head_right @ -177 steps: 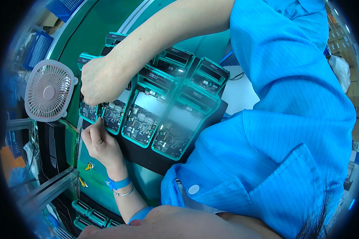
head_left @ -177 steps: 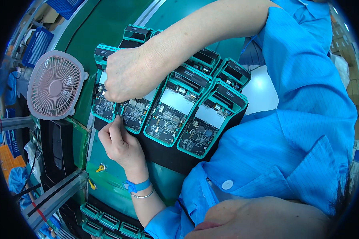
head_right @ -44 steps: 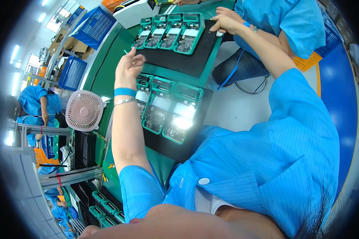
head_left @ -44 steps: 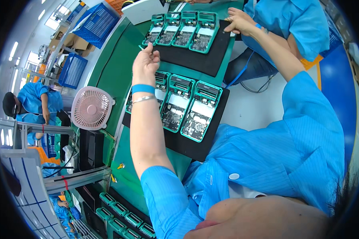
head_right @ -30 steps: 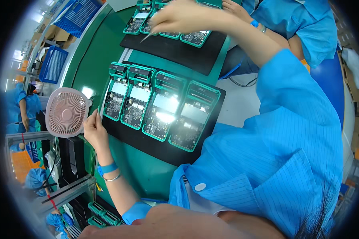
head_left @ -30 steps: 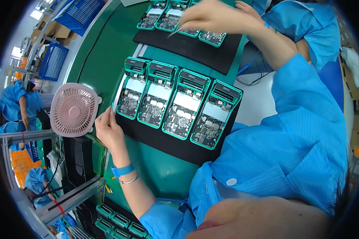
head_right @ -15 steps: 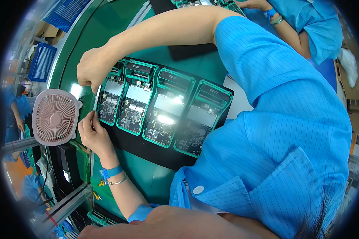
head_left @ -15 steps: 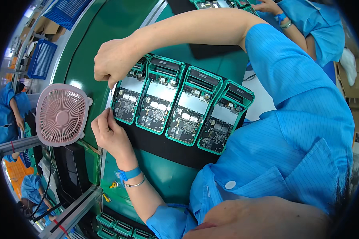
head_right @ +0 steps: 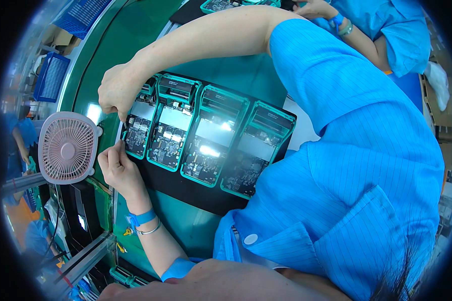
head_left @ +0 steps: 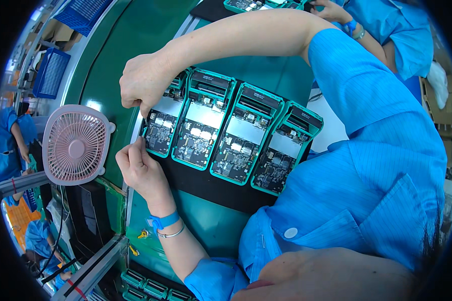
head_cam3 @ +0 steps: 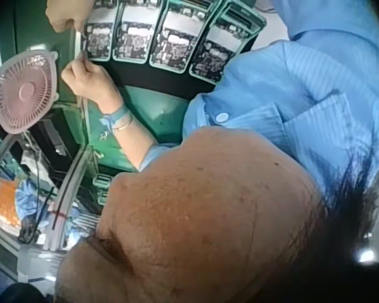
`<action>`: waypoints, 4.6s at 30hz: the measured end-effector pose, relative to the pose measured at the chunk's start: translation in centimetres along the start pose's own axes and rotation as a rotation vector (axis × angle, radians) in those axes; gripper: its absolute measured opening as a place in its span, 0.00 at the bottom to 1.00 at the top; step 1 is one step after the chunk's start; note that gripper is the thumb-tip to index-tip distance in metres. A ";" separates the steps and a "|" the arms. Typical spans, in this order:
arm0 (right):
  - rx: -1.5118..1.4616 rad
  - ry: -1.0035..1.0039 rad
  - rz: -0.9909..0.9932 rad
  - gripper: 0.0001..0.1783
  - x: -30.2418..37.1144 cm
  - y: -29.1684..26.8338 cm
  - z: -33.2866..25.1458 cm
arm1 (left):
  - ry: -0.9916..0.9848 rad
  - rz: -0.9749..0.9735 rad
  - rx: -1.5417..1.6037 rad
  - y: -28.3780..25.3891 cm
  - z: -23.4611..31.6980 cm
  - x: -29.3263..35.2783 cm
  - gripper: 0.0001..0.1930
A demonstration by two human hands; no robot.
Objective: Assembling printed circuit boards into plastic device housings on an assembly line.
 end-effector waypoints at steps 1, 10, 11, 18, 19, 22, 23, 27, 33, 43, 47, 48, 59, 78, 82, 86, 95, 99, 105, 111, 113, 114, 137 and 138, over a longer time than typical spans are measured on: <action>0.000 -0.002 -0.001 0.17 0.0 0.0 -0.1 | -0.001 -0.005 -0.004 0.0 0.1 0.0 0.05; 0.024 -0.033 -0.021 0.16 -0.2 0.3 -0.4 | 0.003 -0.015 -0.023 0.0 -0.2 0.3 0.08; 0.016 -0.020 -0.050 0.17 -0.3 0.4 -0.4 | 0.003 -0.014 -0.023 0.0 -0.2 0.3 0.08; 0.047 -0.025 -0.061 0.18 -0.4 0.6 -0.3 | 0.009 -0.009 -0.018 0.1 -0.2 0.3 0.08; 0.047 -0.027 -0.061 0.18 -0.3 0.6 -0.3 | 0.007 -0.010 -0.015 0.1 -0.2 0.3 0.08; 0.051 -0.008 -0.071 0.18 -0.1 0.3 -0.3 | 0.012 -0.010 -0.017 0.1 0.0 0.2 0.08; 0.059 -0.001 -0.073 0.18 -0.1 0.3 -0.3 | 0.010 -0.010 -0.018 0.0 -0.1 0.2 0.08; 0.075 -0.018 -0.039 0.16 0.2 0.1 -0.4 | 0.039 0.004 -0.020 0.3 -0.1 0.2 0.05; 0.057 -0.060 -0.071 0.18 -0.2 0.6 -0.5 | 0.036 0.012 -0.025 0.2 -0.1 0.2 0.03; 0.090 -0.060 -0.019 0.17 -0.1 0.3 -0.6 | 0.018 -0.004 -0.026 0.2 0.0 0.2 0.07; 0.120 -0.071 -0.036 0.16 0.0 0.4 -0.8 | 0.012 -0.008 -0.023 0.4 -0.1 0.4 0.07; 0.125 -0.079 -0.031 0.16 0.0 0.3 -0.9 | 0.015 -0.009 -0.030 0.3 0.0 0.4 0.07; 0.102 -0.057 -0.032 0.16 0.2 0.2 -0.9 | 0.037 -0.009 -0.046 0.4 0.0 0.4 0.07; 0.106 -0.073 -0.048 0.17 0.2 0.1 -0.9 | 0.057 -0.019 -0.055 0.5 -0.1 0.2 0.07; 0.095 -0.080 -0.029 0.16 0.4 0.0 -1.1 | 0.047 -0.010 -0.052 0.4 -0.1 0.2 0.05; 0.115 -0.089 -0.015 0.16 0.6 -0.3 -1.2 | 0.044 -0.001 -0.056 0.3 0.1 0.0 0.05; 0.069 -0.099 -0.034 0.15 0.2 0.2 -0.8 | 0.050 -0.018 -0.060 0.6 -0.1 0.3 0.06; 0.080 -0.115 -0.026 0.15 0.2 0.2 -0.8 | 0.094 -0.033 -0.057 0.7 -0.2 0.0 0.08; 0.100 -0.141 -0.008 0.15 0.2 0.2 -1.0 | 0.188 -0.125 -0.085 0.5 -0.6 -0.6 0.07; 0.104 -0.108 0.041 0.16 0.9 0.3 -1.2 | 0.120 -0.062 0.067 -0.3 0.3 0.5 0.05; 0.057 -0.119 0.116 0.16 2.6 0.0 -1.7 | 0.099 -0.011 0.090 -1.1 2.0 1.8 0.05; 0.007 -0.132 0.195 0.17 3.8 -0.4 -1.9 | 0.078 -0.001 0.096 -1.5 2.8 2.2 0.05; 0.095 -0.006 -0.014 0.16 7.5 0.2 -4.8 | 0.100 -0.042 0.019 -0.5 5.6 4.2 0.12; 0.098 -0.006 -0.020 0.16 7.5 0.2 -4.8 | 0.097 -0.040 0.022 -0.5 5.6 4.3 0.12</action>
Point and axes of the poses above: each hand's wrist, its own x-axis away from the middle knuckle, its own y-axis out of the palm, z = x × y, the point moved 5 cm from there along -x, towards the middle knuckle, and after that the axes turned 6 degrees about y, right-handed, at the moved point
